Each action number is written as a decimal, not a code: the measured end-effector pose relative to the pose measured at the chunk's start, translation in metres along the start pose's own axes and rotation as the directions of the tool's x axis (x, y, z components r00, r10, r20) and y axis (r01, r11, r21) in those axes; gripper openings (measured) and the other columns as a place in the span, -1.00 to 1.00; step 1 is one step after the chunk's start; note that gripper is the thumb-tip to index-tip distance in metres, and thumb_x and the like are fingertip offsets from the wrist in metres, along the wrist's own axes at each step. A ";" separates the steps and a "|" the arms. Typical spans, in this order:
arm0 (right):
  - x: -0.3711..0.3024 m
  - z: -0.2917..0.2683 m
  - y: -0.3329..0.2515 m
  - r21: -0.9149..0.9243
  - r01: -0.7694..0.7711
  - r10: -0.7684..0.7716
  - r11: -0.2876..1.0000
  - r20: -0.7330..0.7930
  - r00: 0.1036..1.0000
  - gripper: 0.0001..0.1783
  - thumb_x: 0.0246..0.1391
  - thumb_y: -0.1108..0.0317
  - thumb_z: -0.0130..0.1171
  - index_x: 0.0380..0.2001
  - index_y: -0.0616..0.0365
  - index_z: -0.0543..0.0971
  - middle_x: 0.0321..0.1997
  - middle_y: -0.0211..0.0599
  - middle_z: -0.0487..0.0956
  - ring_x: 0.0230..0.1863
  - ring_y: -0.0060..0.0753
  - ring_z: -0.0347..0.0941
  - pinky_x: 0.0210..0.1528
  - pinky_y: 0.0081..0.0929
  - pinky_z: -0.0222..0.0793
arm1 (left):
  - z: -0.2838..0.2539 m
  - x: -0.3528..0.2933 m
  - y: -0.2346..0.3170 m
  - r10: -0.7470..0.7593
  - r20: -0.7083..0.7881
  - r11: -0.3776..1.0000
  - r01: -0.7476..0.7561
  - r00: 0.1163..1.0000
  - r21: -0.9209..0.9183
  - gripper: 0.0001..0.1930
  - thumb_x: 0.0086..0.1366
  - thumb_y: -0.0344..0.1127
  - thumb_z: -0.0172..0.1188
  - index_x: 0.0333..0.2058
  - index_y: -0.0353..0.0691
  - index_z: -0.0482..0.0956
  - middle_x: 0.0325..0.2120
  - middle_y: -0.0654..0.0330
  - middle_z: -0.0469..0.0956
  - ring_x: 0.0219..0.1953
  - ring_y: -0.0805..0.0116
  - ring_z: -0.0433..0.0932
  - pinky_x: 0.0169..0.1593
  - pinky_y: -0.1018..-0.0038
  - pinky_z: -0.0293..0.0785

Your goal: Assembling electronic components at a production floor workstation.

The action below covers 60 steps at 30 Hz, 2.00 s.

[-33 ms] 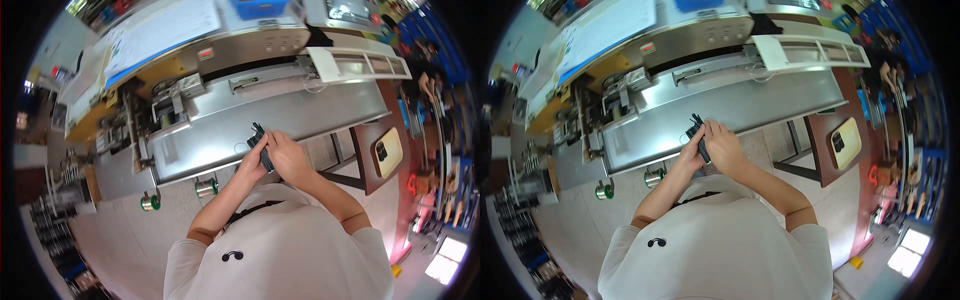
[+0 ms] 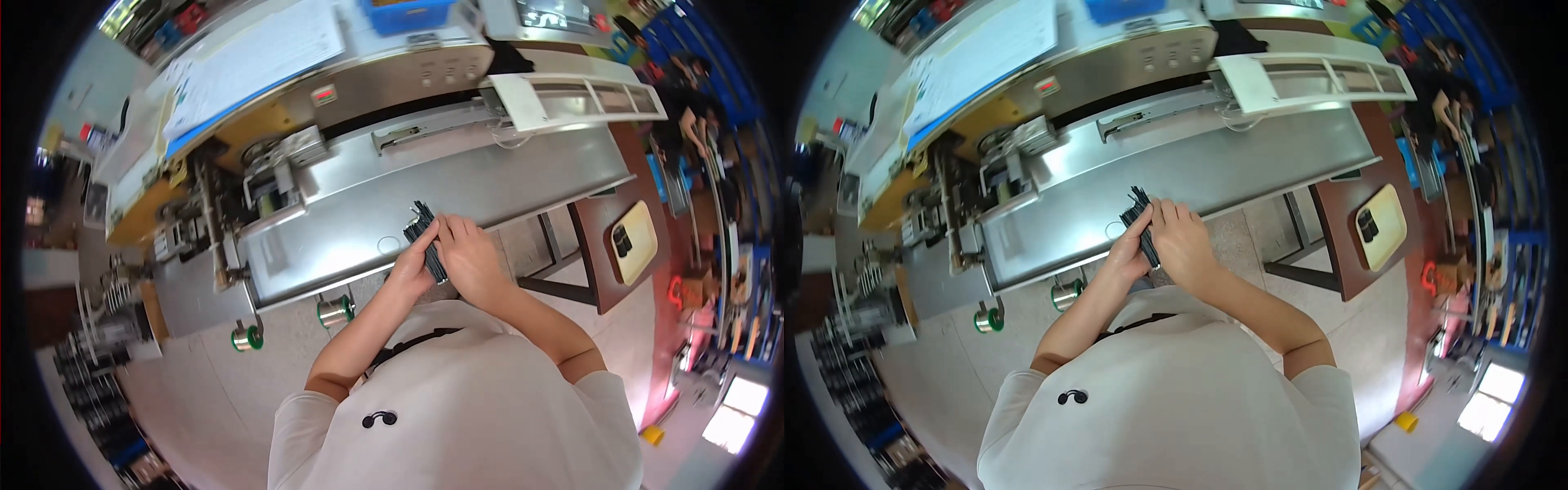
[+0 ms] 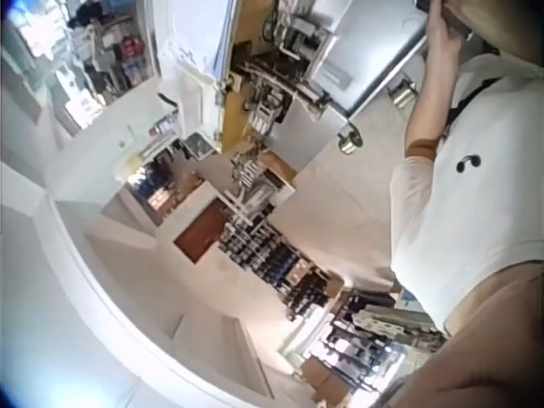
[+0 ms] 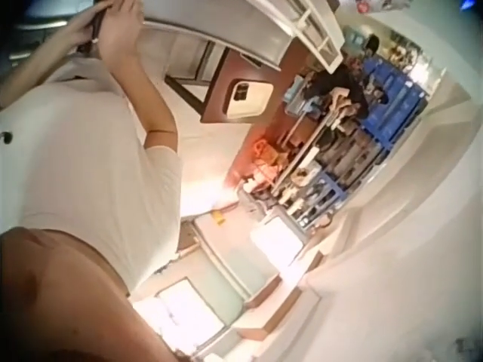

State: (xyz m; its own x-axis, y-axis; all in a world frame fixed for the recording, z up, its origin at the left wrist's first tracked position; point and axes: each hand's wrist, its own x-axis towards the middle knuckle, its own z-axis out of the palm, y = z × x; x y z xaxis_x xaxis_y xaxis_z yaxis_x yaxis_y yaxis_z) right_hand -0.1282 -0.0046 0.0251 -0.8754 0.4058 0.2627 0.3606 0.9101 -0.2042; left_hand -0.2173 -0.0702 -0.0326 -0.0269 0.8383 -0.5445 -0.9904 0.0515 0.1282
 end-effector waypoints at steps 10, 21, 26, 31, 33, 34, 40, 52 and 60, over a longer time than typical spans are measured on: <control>-0.067 -0.073 0.085 0.592 -0.259 0.340 0.763 -0.026 0.940 -0.67 0.02 0.38 -0.08 -0.12 0.27 0.41 -0.20 -0.18 0.45 -0.11 -0.21 0.32 -0.04 -0.36 0.20 | 0.065 -0.002 -0.042 -0.408 0.104 0.851 0.337 0.907 0.403 -0.79 0.11 -0.26 0.14 -0.31 -0.22 0.40 -0.47 0.19 0.46 -0.36 0.31 0.50 -0.21 0.40 0.44; -0.087 -0.061 0.113 0.907 -0.373 -0.036 0.197 0.387 0.922 -0.60 0.17 0.20 -0.26 0.00 0.13 0.35 -0.07 -0.23 0.45 -0.20 -0.43 0.40 -0.08 -0.56 0.24 | 0.075 -0.018 -0.075 -0.535 -0.035 0.700 0.466 0.844 0.541 -0.77 0.06 -0.32 0.17 -0.32 -0.25 0.39 -0.55 0.17 0.44 -0.37 0.20 0.51 -0.20 0.32 0.42; -0.085 -0.069 0.120 0.871 -0.448 -0.101 0.201 0.473 0.875 -0.53 0.10 0.21 -0.12 0.06 0.19 0.28 0.05 -0.24 0.36 -0.03 -0.40 0.30 0.03 -0.51 0.15 | 0.084 -0.018 -0.078 -0.504 -0.138 0.698 0.497 0.852 0.516 -0.77 0.06 -0.32 0.17 -0.31 -0.25 0.39 -0.57 0.16 0.45 -0.39 0.19 0.51 -0.21 0.32 0.42; -0.087 -0.074 0.125 0.787 -0.613 0.019 0.070 0.613 0.790 -0.41 -0.07 0.29 0.05 0.07 0.25 0.25 0.10 -0.12 0.30 0.07 -0.38 0.26 0.07 -0.47 0.15 | 0.084 -0.016 -0.076 -0.494 -0.114 0.719 0.479 0.862 0.503 -0.76 0.07 -0.32 0.16 -0.30 -0.26 0.38 -0.57 0.16 0.44 -0.41 0.23 0.50 -0.21 0.32 0.42; -0.095 -0.055 0.128 0.869 -0.493 0.057 0.038 0.491 0.869 -0.39 -0.11 0.30 0.08 0.07 0.22 0.26 0.04 -0.11 0.34 -0.10 -0.42 0.32 -0.06 -0.50 0.22 | 0.081 -0.011 -0.079 -0.480 -0.047 0.747 0.437 0.876 0.501 -0.77 0.08 -0.31 0.15 -0.32 -0.26 0.39 -0.56 0.17 0.45 -0.40 0.27 0.49 -0.23 0.36 0.41; -0.099 -0.043 0.128 0.932 -0.361 0.098 0.012 0.359 0.928 -0.37 -0.14 0.30 0.11 0.07 0.20 0.26 -0.02 -0.10 0.39 -0.27 -0.46 0.38 -0.18 -0.54 0.30 | 0.079 -0.007 -0.081 -0.464 0.019 0.775 0.395 0.886 0.494 -0.78 0.09 -0.29 0.15 -0.33 -0.26 0.40 -0.55 0.18 0.46 -0.39 0.30 0.49 -0.24 0.40 0.41; -0.082 -0.056 0.117 0.634 -0.652 -0.217 -0.415 0.627 0.748 -0.39 -0.23 0.30 0.17 -0.01 0.22 0.35 -0.03 -0.09 0.40 -0.23 -0.38 0.43 -0.15 -0.47 0.34 | 0.075 0.015 -0.073 -0.579 0.185 0.588 0.250 0.794 0.769 -0.83 0.12 -0.29 0.10 -0.41 -0.28 0.43 -0.58 0.24 0.43 -0.41 0.41 0.44 -0.25 0.47 0.39; -0.061 -0.078 0.133 0.951 -0.050 -0.254 0.304 0.132 0.958 -0.49 -0.21 0.41 0.13 -0.06 0.12 0.42 0.03 -0.18 0.36 -0.14 -0.36 0.40 -0.11 -0.36 0.35 | 0.103 0.015 -0.082 -0.276 0.468 0.109 -0.457 0.839 0.883 -0.84 0.13 -0.29 0.07 -0.44 -0.28 0.43 -0.61 0.25 0.41 -0.49 0.43 0.42 -0.29 0.49 0.40; -0.041 -0.082 0.141 0.697 0.060 -0.202 0.715 0.123 0.972 -0.27 0.00 0.15 0.00 0.20 0.02 -0.02 0.25 -0.08 0.01 0.27 -0.19 -0.07 0.25 -0.12 -0.24 | 0.056 0.033 -0.105 -0.454 0.183 0.651 0.184 0.872 0.736 -0.80 0.08 -0.29 0.16 -0.38 -0.30 0.45 -0.65 0.25 0.38 -0.57 0.44 0.40 -0.37 0.50 0.40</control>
State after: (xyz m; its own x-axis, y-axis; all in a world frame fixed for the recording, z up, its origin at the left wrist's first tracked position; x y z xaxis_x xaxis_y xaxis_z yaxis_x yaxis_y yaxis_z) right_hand -0.0154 0.1146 0.0624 -0.9629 0.2005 0.1807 -0.0194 0.6164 -0.7872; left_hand -0.1066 -0.0170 -0.0175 0.4507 0.8070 -0.3816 -0.5500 0.5878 0.5933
